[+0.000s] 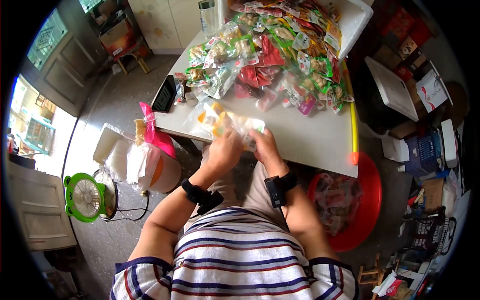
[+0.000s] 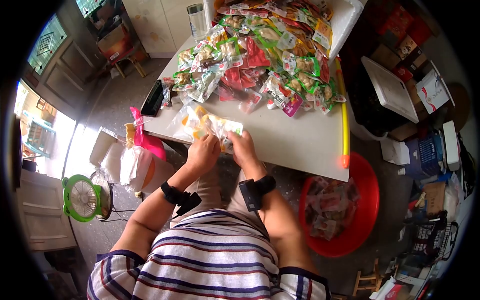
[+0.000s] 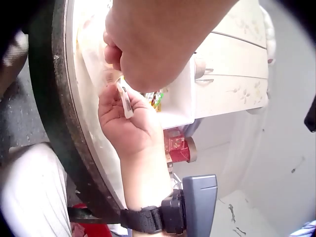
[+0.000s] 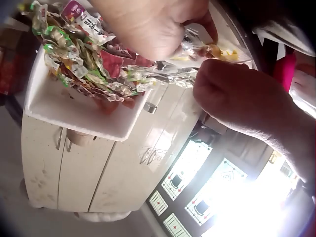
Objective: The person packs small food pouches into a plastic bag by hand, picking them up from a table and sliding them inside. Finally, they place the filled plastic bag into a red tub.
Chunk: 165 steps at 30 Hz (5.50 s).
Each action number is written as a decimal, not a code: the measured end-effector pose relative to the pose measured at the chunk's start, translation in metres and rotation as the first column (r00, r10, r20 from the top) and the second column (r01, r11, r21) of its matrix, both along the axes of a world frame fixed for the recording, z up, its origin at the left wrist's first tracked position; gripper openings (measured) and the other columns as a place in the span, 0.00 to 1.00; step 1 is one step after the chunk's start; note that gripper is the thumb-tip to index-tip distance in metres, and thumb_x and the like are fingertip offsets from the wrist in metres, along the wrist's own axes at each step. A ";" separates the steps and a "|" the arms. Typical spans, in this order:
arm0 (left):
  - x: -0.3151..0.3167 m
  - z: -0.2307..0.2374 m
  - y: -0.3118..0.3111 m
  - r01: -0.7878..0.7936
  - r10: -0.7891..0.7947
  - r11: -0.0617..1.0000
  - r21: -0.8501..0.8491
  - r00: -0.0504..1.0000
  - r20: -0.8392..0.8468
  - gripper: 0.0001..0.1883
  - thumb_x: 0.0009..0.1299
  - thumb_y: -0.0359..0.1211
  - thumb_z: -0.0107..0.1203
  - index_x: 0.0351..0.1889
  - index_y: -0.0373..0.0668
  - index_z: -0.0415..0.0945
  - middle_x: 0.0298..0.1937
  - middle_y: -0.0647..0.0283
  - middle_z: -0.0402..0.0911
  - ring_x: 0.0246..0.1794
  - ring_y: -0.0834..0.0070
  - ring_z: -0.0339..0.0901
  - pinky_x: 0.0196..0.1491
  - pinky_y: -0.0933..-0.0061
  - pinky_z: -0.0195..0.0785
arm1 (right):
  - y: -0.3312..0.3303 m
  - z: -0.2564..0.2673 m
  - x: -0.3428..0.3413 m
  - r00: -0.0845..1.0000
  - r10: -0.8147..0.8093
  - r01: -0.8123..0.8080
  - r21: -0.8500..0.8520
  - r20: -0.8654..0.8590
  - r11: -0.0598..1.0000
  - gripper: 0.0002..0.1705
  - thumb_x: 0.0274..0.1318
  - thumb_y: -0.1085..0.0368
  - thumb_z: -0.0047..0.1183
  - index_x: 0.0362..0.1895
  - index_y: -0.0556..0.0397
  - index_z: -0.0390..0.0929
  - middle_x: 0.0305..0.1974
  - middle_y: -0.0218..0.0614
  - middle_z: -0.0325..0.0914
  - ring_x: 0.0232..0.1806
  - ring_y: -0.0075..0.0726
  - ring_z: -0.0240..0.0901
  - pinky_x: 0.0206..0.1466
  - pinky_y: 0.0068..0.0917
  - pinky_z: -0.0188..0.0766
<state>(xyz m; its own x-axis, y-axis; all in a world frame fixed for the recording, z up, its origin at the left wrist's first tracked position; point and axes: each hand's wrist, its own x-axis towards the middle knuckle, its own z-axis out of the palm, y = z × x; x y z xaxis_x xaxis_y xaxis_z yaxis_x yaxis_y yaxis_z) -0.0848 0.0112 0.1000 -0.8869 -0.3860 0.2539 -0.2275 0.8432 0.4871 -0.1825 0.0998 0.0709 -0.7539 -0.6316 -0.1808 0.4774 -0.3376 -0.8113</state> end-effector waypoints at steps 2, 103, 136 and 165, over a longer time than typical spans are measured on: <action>0.002 -0.002 0.000 -0.020 0.020 1.000 0.019 1.000 0.009 0.07 0.58 0.33 0.44 0.24 0.40 0.66 0.25 0.55 0.70 0.26 0.57 0.69 0.27 0.60 0.63 | 0.001 0.001 -0.002 0.994 -0.104 0.106 0.051 -0.037 0.993 0.09 0.43 0.71 0.44 0.33 0.61 0.68 0.29 0.33 0.70 0.29 0.25 0.66 0.35 0.23 0.64; 0.016 -0.032 -0.069 -0.010 0.081 0.984 0.176 0.913 -0.401 0.06 0.54 0.26 0.48 0.29 0.37 0.66 0.30 0.56 0.71 0.31 0.61 0.68 0.32 0.70 0.63 | -0.052 0.021 -0.026 0.340 0.648 0.026 0.695 -0.682 0.718 0.12 0.48 0.65 0.43 0.37 0.55 0.70 0.31 0.47 0.72 0.30 0.41 0.68 0.36 0.31 0.63; 0.017 -0.047 -0.070 -0.040 0.034 0.996 -0.085 0.997 -0.075 0.20 0.53 0.38 0.48 0.46 0.46 0.65 0.50 0.60 0.63 0.56 0.64 0.54 0.56 0.53 0.38 | -0.010 -0.009 -0.040 0.875 0.278 -0.043 0.510 -0.395 0.859 0.17 0.38 0.69 0.47 0.38 0.58 0.66 0.26 0.38 0.69 0.20 0.30 0.67 0.21 0.25 0.64; -0.029 -0.012 -0.048 0.117 -0.162 0.928 -0.353 0.981 -0.102 0.18 0.51 0.40 0.49 0.39 0.46 0.69 0.47 0.60 0.66 0.54 0.63 0.57 0.55 0.51 0.40 | 0.034 -0.006 -0.141 0.584 0.168 0.383 0.452 -0.794 0.806 0.09 0.43 0.66 0.46 0.31 0.57 0.69 0.27 0.42 0.73 0.31 0.39 0.71 0.33 0.29 0.66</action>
<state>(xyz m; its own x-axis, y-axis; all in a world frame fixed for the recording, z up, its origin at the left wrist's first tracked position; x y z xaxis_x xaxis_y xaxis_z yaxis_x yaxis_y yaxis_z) -0.1137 -0.0368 0.0884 -0.8769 -0.1296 0.4628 -0.0507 0.9825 0.1791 -0.3231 0.1335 0.0651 -0.8115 -0.5329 0.2396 -0.4309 0.2689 -0.8614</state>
